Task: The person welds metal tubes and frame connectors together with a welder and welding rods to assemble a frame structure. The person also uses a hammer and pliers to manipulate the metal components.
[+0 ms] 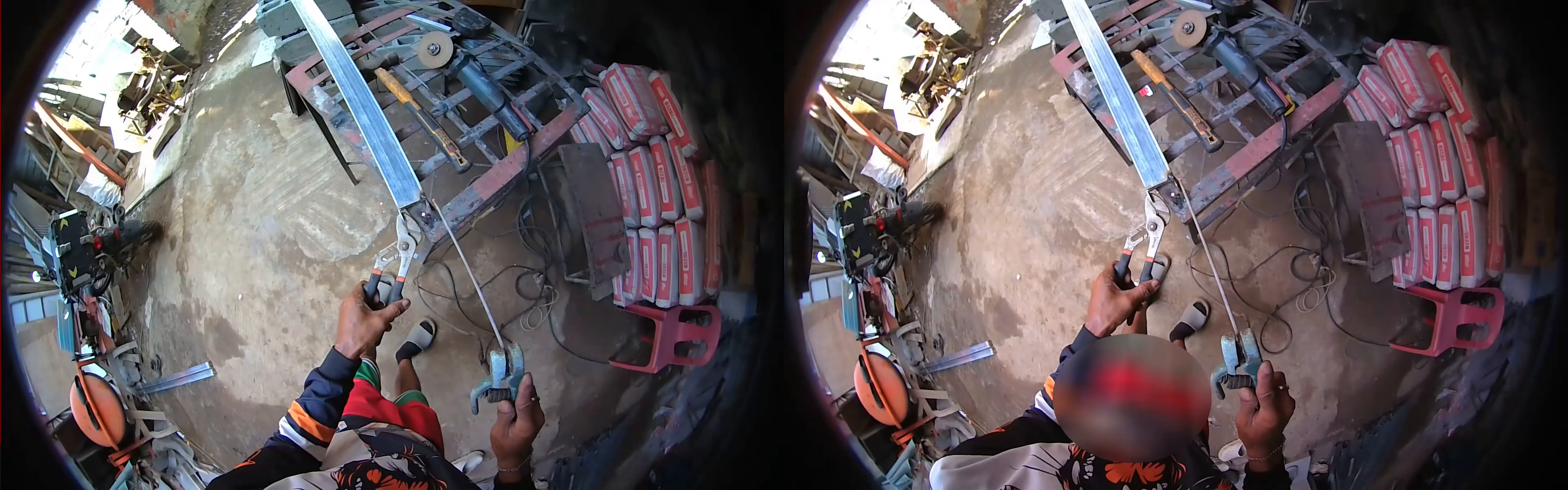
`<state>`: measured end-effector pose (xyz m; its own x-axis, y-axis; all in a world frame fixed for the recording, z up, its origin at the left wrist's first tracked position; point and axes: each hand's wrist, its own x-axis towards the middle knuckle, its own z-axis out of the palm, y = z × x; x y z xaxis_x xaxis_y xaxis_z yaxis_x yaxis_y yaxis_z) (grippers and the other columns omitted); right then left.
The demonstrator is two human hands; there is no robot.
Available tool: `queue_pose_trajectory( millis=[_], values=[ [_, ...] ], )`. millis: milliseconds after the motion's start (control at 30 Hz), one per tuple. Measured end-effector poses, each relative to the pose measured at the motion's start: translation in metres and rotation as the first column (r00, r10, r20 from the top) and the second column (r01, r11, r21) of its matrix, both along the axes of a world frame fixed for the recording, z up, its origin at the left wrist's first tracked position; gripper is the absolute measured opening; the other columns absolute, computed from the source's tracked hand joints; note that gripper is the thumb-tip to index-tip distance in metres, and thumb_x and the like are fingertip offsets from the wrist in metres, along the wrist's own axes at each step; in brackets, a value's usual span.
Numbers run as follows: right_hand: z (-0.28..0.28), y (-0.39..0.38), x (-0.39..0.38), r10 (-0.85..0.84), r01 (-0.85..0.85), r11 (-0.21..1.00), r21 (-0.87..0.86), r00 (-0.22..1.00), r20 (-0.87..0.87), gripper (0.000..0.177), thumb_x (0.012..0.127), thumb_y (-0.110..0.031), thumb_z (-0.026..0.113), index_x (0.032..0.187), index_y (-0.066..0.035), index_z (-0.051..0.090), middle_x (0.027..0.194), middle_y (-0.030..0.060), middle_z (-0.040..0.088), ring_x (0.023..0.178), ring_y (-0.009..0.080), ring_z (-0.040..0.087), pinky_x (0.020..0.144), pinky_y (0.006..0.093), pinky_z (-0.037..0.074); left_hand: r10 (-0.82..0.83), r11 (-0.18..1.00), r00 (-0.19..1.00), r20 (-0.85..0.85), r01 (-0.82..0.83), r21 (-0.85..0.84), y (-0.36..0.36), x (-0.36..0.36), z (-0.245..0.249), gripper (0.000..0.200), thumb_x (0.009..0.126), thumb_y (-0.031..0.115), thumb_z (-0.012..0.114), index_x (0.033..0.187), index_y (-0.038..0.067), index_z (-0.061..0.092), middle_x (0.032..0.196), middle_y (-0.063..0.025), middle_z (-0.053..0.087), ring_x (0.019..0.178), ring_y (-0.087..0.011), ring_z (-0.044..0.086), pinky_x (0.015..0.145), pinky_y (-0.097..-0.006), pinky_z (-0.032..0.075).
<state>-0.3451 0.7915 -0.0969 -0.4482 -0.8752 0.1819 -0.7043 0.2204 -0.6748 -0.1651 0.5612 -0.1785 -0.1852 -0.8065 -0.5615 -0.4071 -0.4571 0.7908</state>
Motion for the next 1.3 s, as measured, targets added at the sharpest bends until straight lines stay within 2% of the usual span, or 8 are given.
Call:
queue_pose_trajectory(
  millis=[100, 167, 800, 900, 967, 1200, 1267, 1300],
  values=[
    [-0.011, 0.0, 0.003, 0.002, -0.002, 1.0, -0.016, 1.0, 0.002, 0.051, 0.094, -0.017, 0.06, 0.143, -0.01, 0.048, 0.085, 0.0155, 0.059, 0.068, 0.0338, 0.059, 0.058, 0.0418, 0.046, -0.016, 1.0, 0.999, 0.034, 0.017, -0.019, -0.001, 0.0, 0.008, 0.048, 0.072, 0.023, 0.089, 0.083, 0.003, 0.046, 0.067, -0.0036, 0.054, 0.061, -0.0116, 0.06, 0.053, -0.0281, 0.048],
    [-0.017, 0.0, 0.005, 0.004, -0.004, 1.0, -0.023, 1.0, -0.003, 0.051, 0.094, -0.017, 0.061, 0.143, -0.01, 0.048, 0.085, 0.0152, 0.059, 0.068, 0.0338, 0.059, 0.058, 0.0419, 0.046, -0.046, 0.997, 0.997, 0.059, 0.049, -0.055, 0.001, 0.002, 0.005, 0.049, 0.074, 0.024, 0.086, 0.1, -0.006, 0.057, 0.073, -0.007, 0.063, 0.057, -0.0119, 0.06, 0.052, -0.0279, 0.051],
    [-0.025, -0.01, 0.0, 0.037, -0.038, 0.998, -0.046, 0.999, -0.01, 0.05, 0.096, -0.019, 0.059, 0.144, -0.011, 0.047, 0.083, 0.014, 0.057, 0.065, 0.0335, 0.059, 0.054, 0.0415, 0.045, -0.082, 0.992, 0.993, 0.09, 0.09, -0.088, -0.002, 0.001, 0.008, 0.048, 0.074, 0.026, 0.086, 0.098, -0.004, 0.057, 0.074, -0.0069, 0.064, 0.057, -0.0118, 0.061, 0.053, -0.0281, 0.051],
    [-0.027, -0.009, 0.0, 0.04, -0.04, 0.998, -0.047, 0.999, -0.004, 0.05, 0.096, -0.02, 0.059, 0.144, -0.011, 0.047, 0.083, 0.0142, 0.057, 0.065, 0.0332, 0.058, 0.053, 0.0413, 0.045, -0.097, 0.993, 0.99, 0.103, 0.102, -0.051, -0.003, 0.0, 0.009, 0.048, 0.074, 0.028, 0.087, 0.094, -0.003, 0.057, 0.073, -0.0068, 0.064, 0.057, -0.0119, 0.062, 0.053, -0.028, 0.051],
    [-0.027, -0.007, 0.0, 0.043, -0.043, 0.998, -0.046, 0.999, 0.002, 0.051, 0.096, -0.02, 0.059, 0.144, -0.011, 0.047, 0.083, 0.0144, 0.057, 0.064, 0.033, 0.058, 0.053, 0.0412, 0.044, -0.014, 1.0, 1.0, 0.028, 0.015, -0.024, -0.001, -0.001, 0.01, 0.049, 0.068, 0.033, 0.089, 0.077, 0.006, 0.05, 0.067, -0.0011, 0.054, 0.062, -0.0095, 0.051, 0.056, -0.028, 0.045],
    [-0.026, 0.0, 0.0, 0.013, -0.013, 0.999, 0.03, 1.0, -0.012, 0.046, 0.096, -0.02, 0.059, 0.138, -0.005, 0.053, 0.08, 0.0159, 0.056, 0.061, 0.0329, 0.054, 0.051, 0.0413, 0.041, -0.006, 0.998, 0.993, 0.121, 0.013, -0.055, 0.003, 0.002, -0.006, 0.042, 0.07, 0.029, 0.088, 0.078, 0.005, 0.055, 0.072, -0.0023, 0.06, 0.065, -0.0083, 0.055, 0.056, -0.0269, 0.047],
    [-0.026, -0.001, 0.002, -0.005, 0.005, 1.0, 0.01, 1.0, -0.023, 0.046, 0.095, -0.02, 0.059, 0.138, -0.005, 0.052, 0.081, 0.0166, 0.056, 0.063, 0.0345, 0.055, 0.053, 0.0414, 0.043, -0.006, 0.982, 0.992, 0.124, 0.029, -0.185, 0.004, 0.002, -0.006, 0.042, 0.07, 0.027, 0.089, 0.079, 0.005, 0.054, 0.071, -0.0019, 0.059, 0.062, -0.0083, 0.055, 0.054, -0.0265, 0.046],
    [-0.026, -0.002, 0.003, -0.01, 0.009, 0.999, -0.032, 1.0, -0.02, 0.047, 0.095, -0.02, 0.058, 0.139, -0.006, 0.051, 0.083, 0.0172, 0.057, 0.064, 0.0354, 0.055, 0.055, 0.0416, 0.044, -0.035, 0.997, 0.998, 0.057, 0.038, -0.061, 0.003, 0.004, -0.008, 0.048, 0.072, 0.03, 0.087, 0.092, -0.002, 0.057, 0.07, -0.0084, 0.064, 0.058, -0.0134, 0.063, 0.054, -0.0297, 0.051]
  ],
)
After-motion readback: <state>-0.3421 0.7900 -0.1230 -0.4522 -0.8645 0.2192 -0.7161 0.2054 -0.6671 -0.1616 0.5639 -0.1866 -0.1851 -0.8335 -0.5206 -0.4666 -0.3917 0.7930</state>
